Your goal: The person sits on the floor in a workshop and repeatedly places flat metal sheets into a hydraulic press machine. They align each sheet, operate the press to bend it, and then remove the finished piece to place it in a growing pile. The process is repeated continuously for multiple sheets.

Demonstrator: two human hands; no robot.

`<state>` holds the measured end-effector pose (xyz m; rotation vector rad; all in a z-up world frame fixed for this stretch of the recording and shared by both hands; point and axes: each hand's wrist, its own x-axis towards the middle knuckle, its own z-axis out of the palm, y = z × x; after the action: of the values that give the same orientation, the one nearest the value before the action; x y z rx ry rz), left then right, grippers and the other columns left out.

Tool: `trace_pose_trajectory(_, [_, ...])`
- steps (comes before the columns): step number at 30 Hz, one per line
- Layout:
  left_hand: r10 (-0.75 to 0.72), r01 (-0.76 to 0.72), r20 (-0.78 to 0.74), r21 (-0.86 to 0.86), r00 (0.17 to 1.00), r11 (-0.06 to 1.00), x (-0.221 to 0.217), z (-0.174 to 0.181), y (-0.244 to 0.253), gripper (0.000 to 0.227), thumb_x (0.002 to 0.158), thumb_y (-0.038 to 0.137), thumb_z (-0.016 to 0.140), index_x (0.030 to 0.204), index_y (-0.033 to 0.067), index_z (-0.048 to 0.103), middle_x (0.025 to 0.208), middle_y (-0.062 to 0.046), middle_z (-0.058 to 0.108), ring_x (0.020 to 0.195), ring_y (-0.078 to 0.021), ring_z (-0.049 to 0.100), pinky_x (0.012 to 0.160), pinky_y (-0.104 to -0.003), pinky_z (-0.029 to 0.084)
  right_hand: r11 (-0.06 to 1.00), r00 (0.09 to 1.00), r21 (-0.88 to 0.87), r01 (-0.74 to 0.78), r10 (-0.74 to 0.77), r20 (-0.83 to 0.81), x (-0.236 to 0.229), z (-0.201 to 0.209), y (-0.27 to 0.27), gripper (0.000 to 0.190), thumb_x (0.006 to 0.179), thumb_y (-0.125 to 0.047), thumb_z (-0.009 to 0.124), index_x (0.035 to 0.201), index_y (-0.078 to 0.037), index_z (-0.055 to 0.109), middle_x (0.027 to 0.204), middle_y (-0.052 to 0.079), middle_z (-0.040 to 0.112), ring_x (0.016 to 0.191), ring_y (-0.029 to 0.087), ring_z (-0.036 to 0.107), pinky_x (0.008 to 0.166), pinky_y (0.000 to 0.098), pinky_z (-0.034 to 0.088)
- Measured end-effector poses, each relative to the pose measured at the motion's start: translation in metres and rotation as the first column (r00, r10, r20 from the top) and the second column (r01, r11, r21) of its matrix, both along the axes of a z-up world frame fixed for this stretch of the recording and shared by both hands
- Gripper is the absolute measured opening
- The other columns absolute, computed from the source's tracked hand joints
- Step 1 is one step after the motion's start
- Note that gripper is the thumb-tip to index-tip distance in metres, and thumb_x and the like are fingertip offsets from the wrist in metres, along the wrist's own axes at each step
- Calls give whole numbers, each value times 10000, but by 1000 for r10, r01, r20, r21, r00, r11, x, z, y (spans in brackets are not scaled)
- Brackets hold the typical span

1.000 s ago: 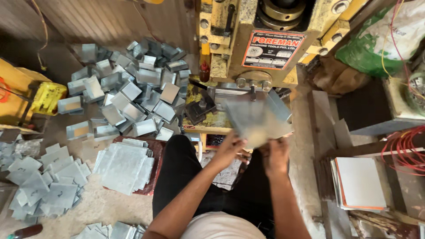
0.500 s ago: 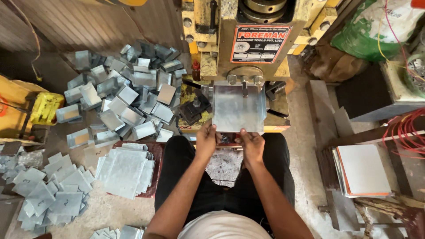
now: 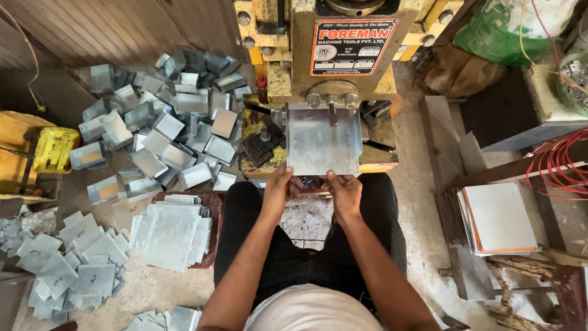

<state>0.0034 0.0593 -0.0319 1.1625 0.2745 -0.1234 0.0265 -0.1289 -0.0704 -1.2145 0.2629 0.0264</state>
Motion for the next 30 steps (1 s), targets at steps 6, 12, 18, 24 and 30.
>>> trace_pose_trajectory(6, [-489,500,-126,80,863,862,-32,6,3,659,981,579,460,1427,117,613,824,-51,683,609,-113,616,600,-268,554,998,998,-7,62,-62,4,2,-12,-1,202,895,-106,799,904,36,656,847,162,749,654,157,651,647,277,549])
trace_pose_trajectory(12, [-572,585,-122,164,811,794,-34,10,-2,627,955,552,552,1350,74,648,867,-56,704,602,-125,601,553,-270,503,999,998,4,46,-46,37,5,-25,-4,226,889,-93,795,980,40,637,857,144,744,659,162,653,630,276,545])
trace_pose_trajectory(18, [-439,413,-34,414,898,811,11,40,-15,652,934,579,558,1348,75,572,845,-29,686,644,-64,632,508,-229,473,999,1000,-44,-30,30,5,-4,-14,-23,292,947,-170,732,1180,-8,662,843,46,664,685,112,606,608,245,492])
trace_pose_trajectory(24, [-246,211,-151,-212,958,954,56,33,-56,478,1078,453,521,895,25,628,607,-5,546,432,-77,379,407,-229,281,987,995,152,-44,57,-81,4,-6,-35,471,1067,-440,493,1241,-17,608,925,91,671,777,170,605,714,323,515])
trace_pose_trajectory(30, [-397,342,-19,-474,918,812,29,33,-52,370,1088,316,491,827,71,582,551,14,503,410,-87,397,408,-248,309,851,983,516,-100,166,-83,18,34,-56,590,1048,-608,417,1270,-71,519,1168,130,642,1004,276,621,898,465,502])
